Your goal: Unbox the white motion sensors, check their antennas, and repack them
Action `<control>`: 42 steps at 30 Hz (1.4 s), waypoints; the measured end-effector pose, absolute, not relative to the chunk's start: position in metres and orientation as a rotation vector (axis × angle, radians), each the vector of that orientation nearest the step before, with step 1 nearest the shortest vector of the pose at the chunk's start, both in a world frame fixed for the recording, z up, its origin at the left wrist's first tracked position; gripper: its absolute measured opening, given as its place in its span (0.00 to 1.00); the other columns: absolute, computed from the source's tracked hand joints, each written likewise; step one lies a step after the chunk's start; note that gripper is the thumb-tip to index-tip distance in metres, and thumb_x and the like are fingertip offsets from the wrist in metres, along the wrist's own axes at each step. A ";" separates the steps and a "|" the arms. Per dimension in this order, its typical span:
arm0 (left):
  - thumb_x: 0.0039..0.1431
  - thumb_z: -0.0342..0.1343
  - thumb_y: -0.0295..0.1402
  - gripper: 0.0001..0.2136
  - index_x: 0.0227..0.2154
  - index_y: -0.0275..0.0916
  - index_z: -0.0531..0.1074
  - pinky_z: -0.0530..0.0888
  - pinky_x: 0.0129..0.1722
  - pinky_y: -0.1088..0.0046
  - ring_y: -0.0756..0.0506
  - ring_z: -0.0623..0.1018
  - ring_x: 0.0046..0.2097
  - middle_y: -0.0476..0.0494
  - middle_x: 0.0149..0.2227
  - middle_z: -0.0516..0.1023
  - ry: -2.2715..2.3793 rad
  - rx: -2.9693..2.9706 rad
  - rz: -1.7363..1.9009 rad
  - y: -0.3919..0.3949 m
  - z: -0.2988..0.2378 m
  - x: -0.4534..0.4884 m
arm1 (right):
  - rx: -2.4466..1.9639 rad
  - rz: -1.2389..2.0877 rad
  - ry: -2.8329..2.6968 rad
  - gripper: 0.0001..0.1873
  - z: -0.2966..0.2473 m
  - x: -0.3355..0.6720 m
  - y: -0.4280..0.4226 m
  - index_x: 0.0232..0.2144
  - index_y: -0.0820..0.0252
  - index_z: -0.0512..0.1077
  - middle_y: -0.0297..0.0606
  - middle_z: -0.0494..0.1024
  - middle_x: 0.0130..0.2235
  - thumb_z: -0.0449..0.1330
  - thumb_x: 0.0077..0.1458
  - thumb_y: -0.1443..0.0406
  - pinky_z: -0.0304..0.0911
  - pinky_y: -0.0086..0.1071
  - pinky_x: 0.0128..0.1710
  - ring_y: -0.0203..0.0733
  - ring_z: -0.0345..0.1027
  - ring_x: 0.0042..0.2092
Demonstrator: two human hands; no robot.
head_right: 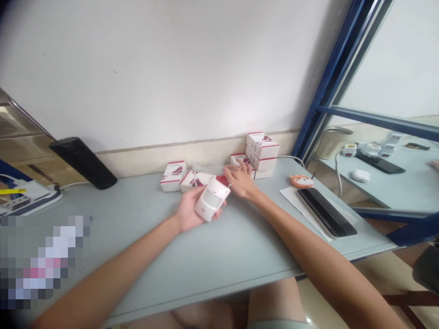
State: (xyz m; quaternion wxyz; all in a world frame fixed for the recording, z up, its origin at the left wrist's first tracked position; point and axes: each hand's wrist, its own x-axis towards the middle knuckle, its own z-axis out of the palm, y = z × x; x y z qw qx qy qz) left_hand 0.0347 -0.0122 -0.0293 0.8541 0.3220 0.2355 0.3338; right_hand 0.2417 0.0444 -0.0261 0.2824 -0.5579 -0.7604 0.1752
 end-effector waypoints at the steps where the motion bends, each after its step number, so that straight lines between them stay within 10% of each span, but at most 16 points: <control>1: 0.68 0.54 0.47 0.22 0.50 0.32 0.78 0.74 0.32 0.65 0.39 0.81 0.30 0.26 0.39 0.84 0.495 0.675 0.702 -0.012 -0.029 0.035 | -1.493 0.443 -2.038 0.42 -0.025 0.243 0.045 0.40 0.47 0.86 0.32 0.72 0.68 0.33 0.73 0.42 0.26 0.62 0.76 0.61 0.37 0.78; 14: 0.68 0.53 0.46 0.21 0.48 0.32 0.79 0.74 0.31 0.65 0.39 0.80 0.30 0.28 0.37 0.84 0.484 0.657 0.679 -0.014 -0.025 0.036 | -1.437 0.502 -2.233 0.44 -0.026 0.239 0.052 0.49 0.46 0.84 0.30 0.72 0.69 0.31 0.72 0.40 0.17 0.64 0.76 0.61 0.30 0.80; 27: 0.66 0.55 0.44 0.20 0.49 0.32 0.79 0.74 0.31 0.65 0.38 0.81 0.30 0.26 0.39 0.84 0.479 0.607 0.842 -0.012 -0.015 0.028 | -1.063 0.654 -1.379 0.25 0.008 0.281 0.045 0.48 0.51 0.84 0.39 0.84 0.55 0.67 0.60 0.43 0.71 0.48 0.58 0.54 0.78 0.53; 37: 0.66 0.56 0.43 0.20 0.48 0.30 0.80 0.74 0.31 0.66 0.39 0.81 0.31 0.25 0.39 0.84 0.497 0.596 0.873 -0.009 -0.014 0.024 | -0.932 0.731 -1.219 0.13 0.005 0.288 0.057 0.37 0.52 0.77 0.31 0.76 0.35 0.69 0.56 0.53 0.69 0.34 0.39 0.38 0.69 0.35; 42: 0.66 0.56 0.42 0.20 0.49 0.30 0.80 0.75 0.32 0.66 0.39 0.81 0.31 0.26 0.40 0.84 0.527 0.565 0.909 -0.010 -0.009 0.023 | -0.893 0.937 -1.265 0.17 0.012 0.278 0.044 0.47 0.48 0.77 0.29 0.69 0.35 0.66 0.52 0.62 0.68 0.35 0.36 0.38 0.69 0.34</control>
